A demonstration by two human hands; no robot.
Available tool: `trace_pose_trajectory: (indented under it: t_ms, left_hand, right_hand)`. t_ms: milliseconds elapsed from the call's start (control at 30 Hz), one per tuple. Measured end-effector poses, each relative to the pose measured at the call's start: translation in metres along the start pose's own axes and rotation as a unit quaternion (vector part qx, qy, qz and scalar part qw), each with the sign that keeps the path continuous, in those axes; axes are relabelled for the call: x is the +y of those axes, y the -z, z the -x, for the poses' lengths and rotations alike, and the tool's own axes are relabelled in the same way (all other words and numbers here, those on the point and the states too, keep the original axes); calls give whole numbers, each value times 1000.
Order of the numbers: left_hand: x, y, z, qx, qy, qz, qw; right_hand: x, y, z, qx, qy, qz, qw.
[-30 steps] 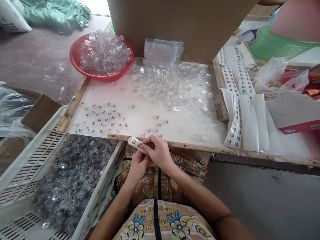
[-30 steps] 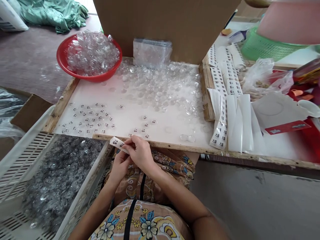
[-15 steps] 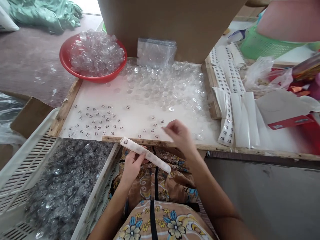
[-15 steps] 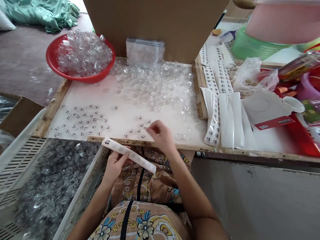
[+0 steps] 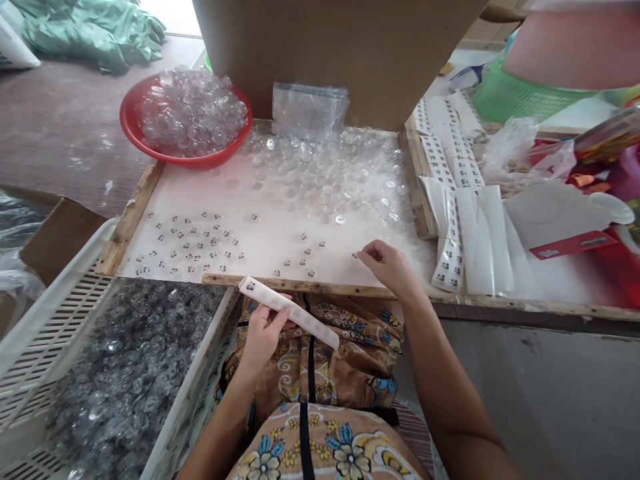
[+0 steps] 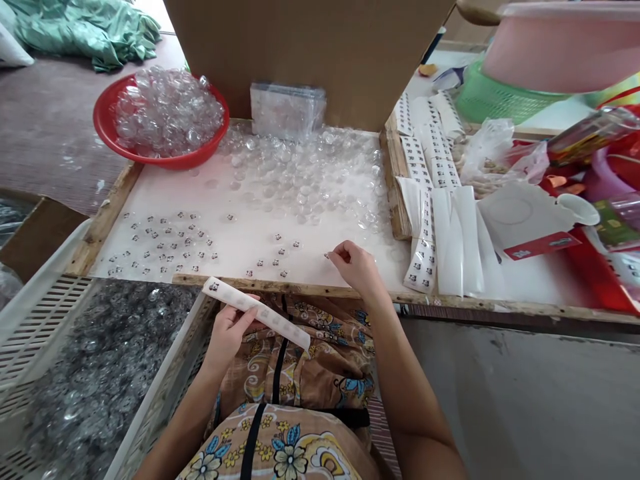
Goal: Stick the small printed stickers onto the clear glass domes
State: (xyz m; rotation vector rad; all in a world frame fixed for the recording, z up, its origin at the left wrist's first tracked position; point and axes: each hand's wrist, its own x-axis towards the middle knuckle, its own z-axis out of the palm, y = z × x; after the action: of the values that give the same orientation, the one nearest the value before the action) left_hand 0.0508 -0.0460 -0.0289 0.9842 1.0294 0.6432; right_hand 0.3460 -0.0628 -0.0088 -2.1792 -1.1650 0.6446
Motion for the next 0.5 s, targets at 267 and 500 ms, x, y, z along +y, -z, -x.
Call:
trace_pose_trajectory:
  t_ms: [267, 500]
  left_hand:
    - [0, -1, -1, -2, -3, -6, 1000]
    - [-1, 0, -2, 5, 2, -1, 1000]
  right_hand:
    - [1, -1, -4, -33, -51, 16, 998]
    - [-1, -19, -6, 25, 7, 114, 993]
